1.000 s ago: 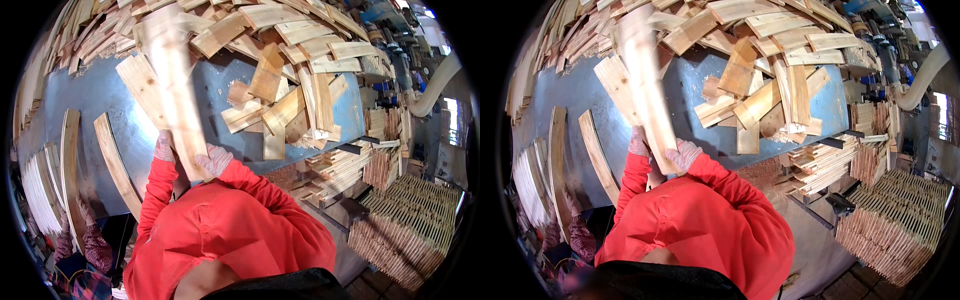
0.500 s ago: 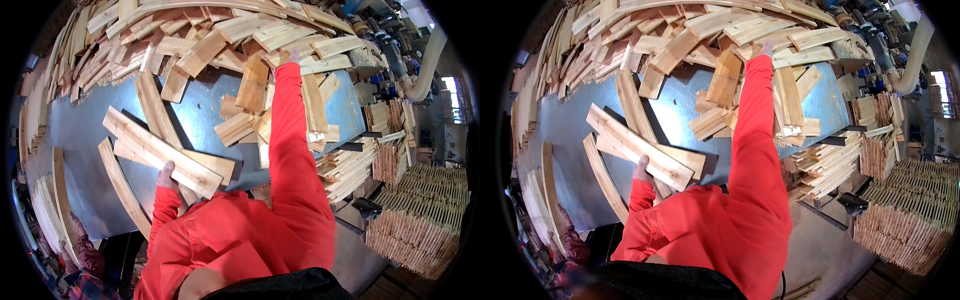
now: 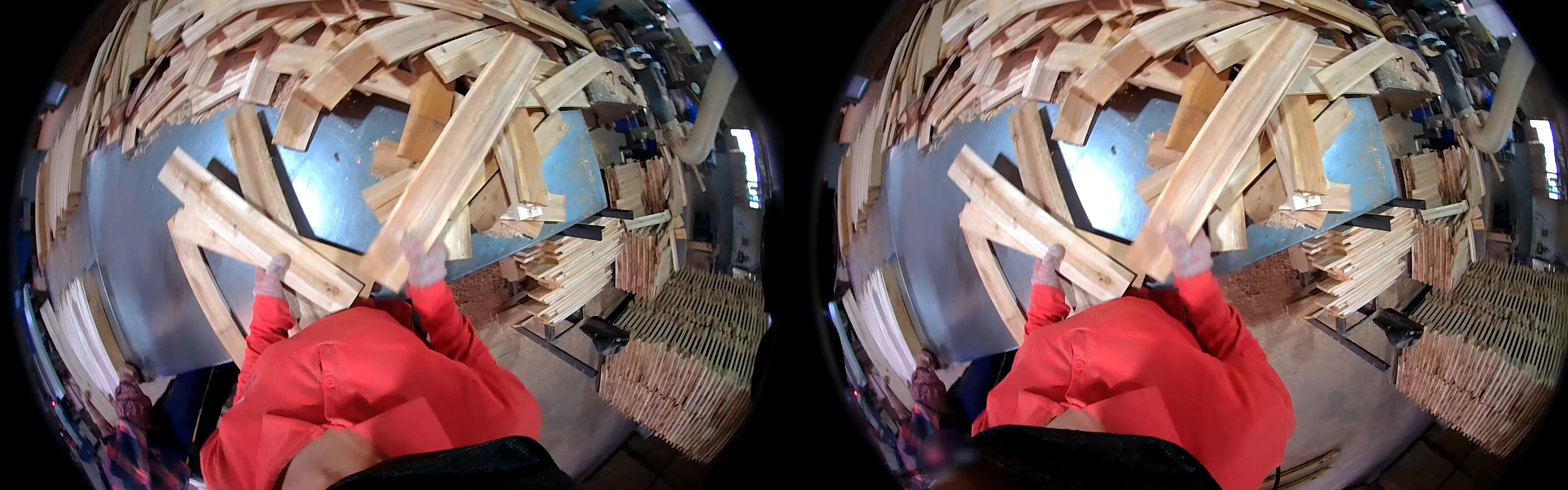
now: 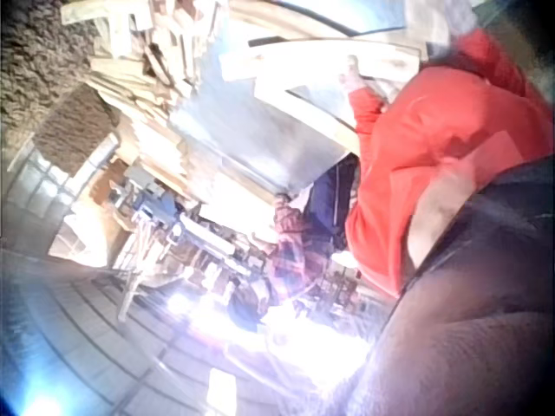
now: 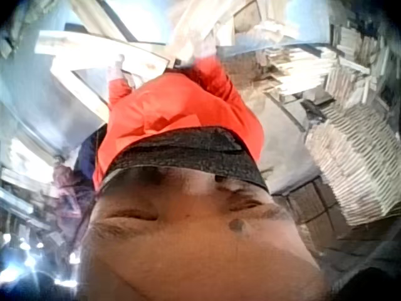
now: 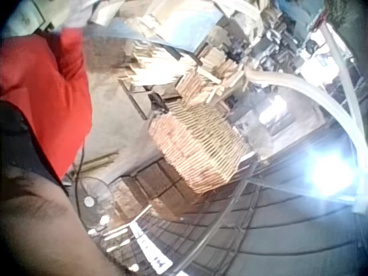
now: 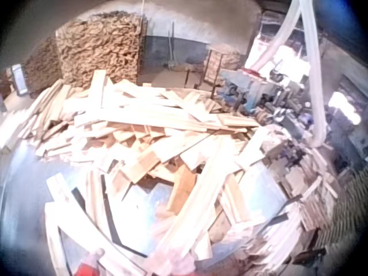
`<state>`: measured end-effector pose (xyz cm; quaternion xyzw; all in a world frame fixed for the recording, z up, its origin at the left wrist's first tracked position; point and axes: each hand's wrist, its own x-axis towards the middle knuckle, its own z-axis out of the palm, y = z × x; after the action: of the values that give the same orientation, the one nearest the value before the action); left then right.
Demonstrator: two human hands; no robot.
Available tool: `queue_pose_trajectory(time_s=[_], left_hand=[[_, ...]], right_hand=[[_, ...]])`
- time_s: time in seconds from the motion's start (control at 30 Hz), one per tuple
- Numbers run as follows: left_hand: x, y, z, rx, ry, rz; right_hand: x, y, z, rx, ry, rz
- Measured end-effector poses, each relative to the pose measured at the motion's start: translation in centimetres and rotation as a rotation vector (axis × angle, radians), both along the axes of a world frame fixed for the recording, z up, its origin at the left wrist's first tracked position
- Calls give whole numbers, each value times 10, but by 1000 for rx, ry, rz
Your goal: The person sorts wooden planks on a metal table, picking up pieces and placing them into separate piles. The person handles the wood by hand, moving items from a central pile to organized stacks.
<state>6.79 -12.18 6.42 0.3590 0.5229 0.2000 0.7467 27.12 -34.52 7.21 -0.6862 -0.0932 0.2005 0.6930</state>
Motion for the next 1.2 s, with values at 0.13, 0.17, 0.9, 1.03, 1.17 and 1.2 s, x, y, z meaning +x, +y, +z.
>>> queue_pose_trajectory(time_s=[0.13, 0.17, 0.9, 1.03, 1.17, 1.2], left_hand=[[-3, 4, 17, 212, 162, -122], [-5, 5, 13, 146, 48, -67], [-14, 65, -93, 193, 397, -194], [4, 54, -17, 7, 212, 98], [26, 56, -29, 182, 95, 124], [28, 52, -5, 277, 147, 95]], right_hand=[[-41, -32, 44, -563, -138, 170], [-45, -23, 65, -806, -245, 188], [-97, 65, -4, -892, -517, 939], [-62, 52, -113, -515, -31, 998], [-46, 60, -136, -203, 719, 900], [-53, 73, -122, -118, 1014, 805]])
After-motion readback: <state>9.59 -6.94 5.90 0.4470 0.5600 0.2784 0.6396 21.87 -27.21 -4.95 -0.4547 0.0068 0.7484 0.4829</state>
